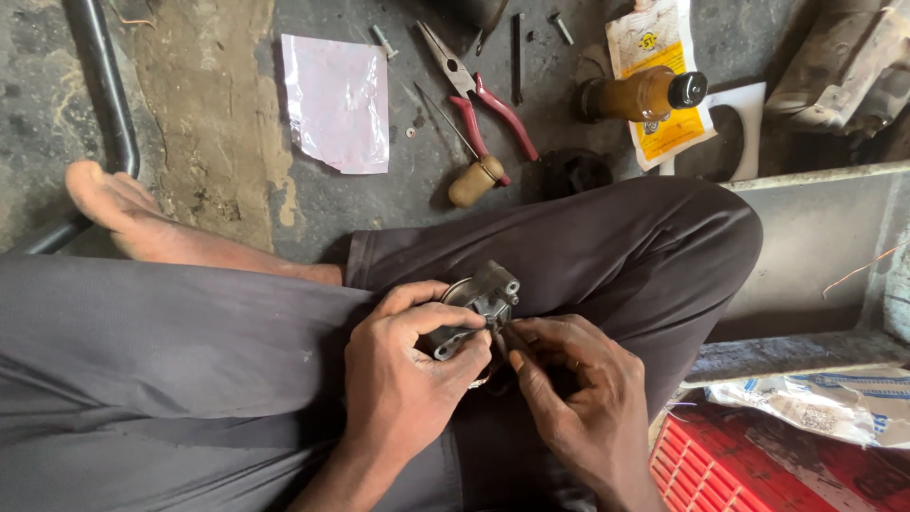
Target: The person sits on the workshop floor and works on a small engine housing in their lap, fitting a gasket and pressing components into the housing by hand. They turn the part over and press pieces into place, with pliers and other parts laid out on the floor nearby.
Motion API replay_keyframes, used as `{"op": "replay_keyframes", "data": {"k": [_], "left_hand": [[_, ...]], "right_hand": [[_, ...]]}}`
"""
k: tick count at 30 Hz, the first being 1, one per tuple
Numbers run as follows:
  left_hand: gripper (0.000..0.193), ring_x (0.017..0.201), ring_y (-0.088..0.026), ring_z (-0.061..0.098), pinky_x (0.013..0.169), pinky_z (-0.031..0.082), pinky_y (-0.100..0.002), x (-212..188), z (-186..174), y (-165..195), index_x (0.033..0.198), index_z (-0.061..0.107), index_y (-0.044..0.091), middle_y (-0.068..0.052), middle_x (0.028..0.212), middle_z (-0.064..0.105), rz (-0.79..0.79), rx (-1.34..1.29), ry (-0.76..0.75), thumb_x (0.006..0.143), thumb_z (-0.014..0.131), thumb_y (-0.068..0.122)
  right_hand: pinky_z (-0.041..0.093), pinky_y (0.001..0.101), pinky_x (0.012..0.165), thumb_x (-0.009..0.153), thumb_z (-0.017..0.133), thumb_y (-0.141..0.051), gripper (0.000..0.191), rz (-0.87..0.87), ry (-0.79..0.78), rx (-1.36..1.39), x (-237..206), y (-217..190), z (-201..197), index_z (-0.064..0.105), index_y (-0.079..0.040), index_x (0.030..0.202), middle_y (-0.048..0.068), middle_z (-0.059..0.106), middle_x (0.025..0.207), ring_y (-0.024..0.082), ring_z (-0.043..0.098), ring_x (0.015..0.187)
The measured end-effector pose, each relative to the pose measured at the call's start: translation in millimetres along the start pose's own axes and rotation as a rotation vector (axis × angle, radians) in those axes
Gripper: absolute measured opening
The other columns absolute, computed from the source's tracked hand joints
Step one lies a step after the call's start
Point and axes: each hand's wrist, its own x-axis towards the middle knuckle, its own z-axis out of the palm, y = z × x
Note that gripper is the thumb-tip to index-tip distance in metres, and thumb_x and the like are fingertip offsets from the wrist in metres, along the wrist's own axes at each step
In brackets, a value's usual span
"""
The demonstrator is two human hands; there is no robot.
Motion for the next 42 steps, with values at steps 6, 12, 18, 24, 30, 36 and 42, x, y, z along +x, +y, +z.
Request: {"op": "replay_keyframes", "data": {"k": [6, 12, 18, 24, 30, 36, 42], "left_hand": [[0.019, 0.091, -0.024, 0.077, 0.080, 0.061, -0.034, 1, -2, 0, 0.088, 0.082, 0.010, -0.008, 0.107, 0.076, 0.000, 0.007, -0.002, 0.069, 0.082, 0.016], [0.020, 0.091, -0.024, 0.077, 0.079, 0.060, -0.035, 1, -3, 0, 0.087, 0.082, 0.009, -0.008, 0.108, 0.076, -0.007, 0.005, -0.004, 0.069, 0.083, 0.016], [0.020, 0.090, -0.023, 0.077, 0.078, 0.061, -0.034, 1, -3, 1, 0.087, 0.082, 0.010, -0.008, 0.107, 0.076, -0.031, -0.005, -0.017, 0.069, 0.084, 0.017], [0.021, 0.091, -0.023, 0.077, 0.079, 0.061, -0.034, 1, -3, 2, 0.089, 0.082, 0.009, -0.009, 0.108, 0.076, -0.006, -0.005, -0.009, 0.070, 0.084, 0.017], [0.022, 0.092, -0.025, 0.077, 0.079, 0.060, -0.035, 1, -3, 2, 0.089, 0.082, 0.008, -0.010, 0.109, 0.075, 0.010, 0.022, -0.001, 0.069, 0.084, 0.015], [0.021, 0.088, -0.023, 0.078, 0.075, 0.062, -0.034, 1, -2, 3, 0.089, 0.081, 0.008, -0.008, 0.107, 0.076, -0.045, -0.026, -0.031, 0.070, 0.083, 0.015], [0.022, 0.089, -0.023, 0.078, 0.077, 0.061, -0.034, 1, -2, 3, 0.090, 0.081, 0.008, -0.009, 0.107, 0.076, -0.011, -0.025, -0.010, 0.070, 0.083, 0.015]], "right_hand": [[0.059, 0.0254, 0.061, 0.084, 0.077, -0.006, 0.022, 0.127, -0.015, 0.033, 6, -3, 8, 0.076, -0.001, 0.105, 0.005, 0.079, 0.082, 0.012, 0.074, 0.067], [0.058, 0.0251, 0.057, 0.084, 0.076, -0.006, 0.025, 0.226, 0.016, 0.115, 6, 4, 6, 0.075, 0.001, 0.107, 0.006, 0.079, 0.083, 0.010, 0.071, 0.065], [0.059, 0.0231, 0.063, 0.085, 0.077, -0.007, 0.026, 0.099, 0.037, 0.096, 5, 8, 10, 0.073, 0.002, 0.108, 0.006, 0.079, 0.087, 0.008, 0.073, 0.071], [0.058, 0.0240, 0.057, 0.083, 0.076, -0.008, 0.021, 0.271, -0.032, 0.136, 12, 4, 9, 0.074, 0.001, 0.102, 0.005, 0.078, 0.075, 0.009, 0.070, 0.061], [0.057, 0.0225, 0.057, 0.082, 0.075, -0.005, 0.015, 0.253, 0.056, 0.126, 9, 4, 18, 0.073, 0.002, 0.095, 0.004, 0.077, 0.075, 0.008, 0.070, 0.062], [0.053, 0.0233, 0.049, 0.085, 0.076, -0.005, 0.014, 0.322, 0.099, 0.246, 5, 11, 17, 0.074, 0.004, 0.095, 0.007, 0.075, 0.072, 0.009, 0.066, 0.056], [0.055, 0.0225, 0.051, 0.086, 0.077, -0.009, 0.019, 0.190, 0.083, 0.164, -2, 12, 13, 0.076, 0.002, 0.101, 0.005, 0.077, 0.075, 0.008, 0.069, 0.058]]}}
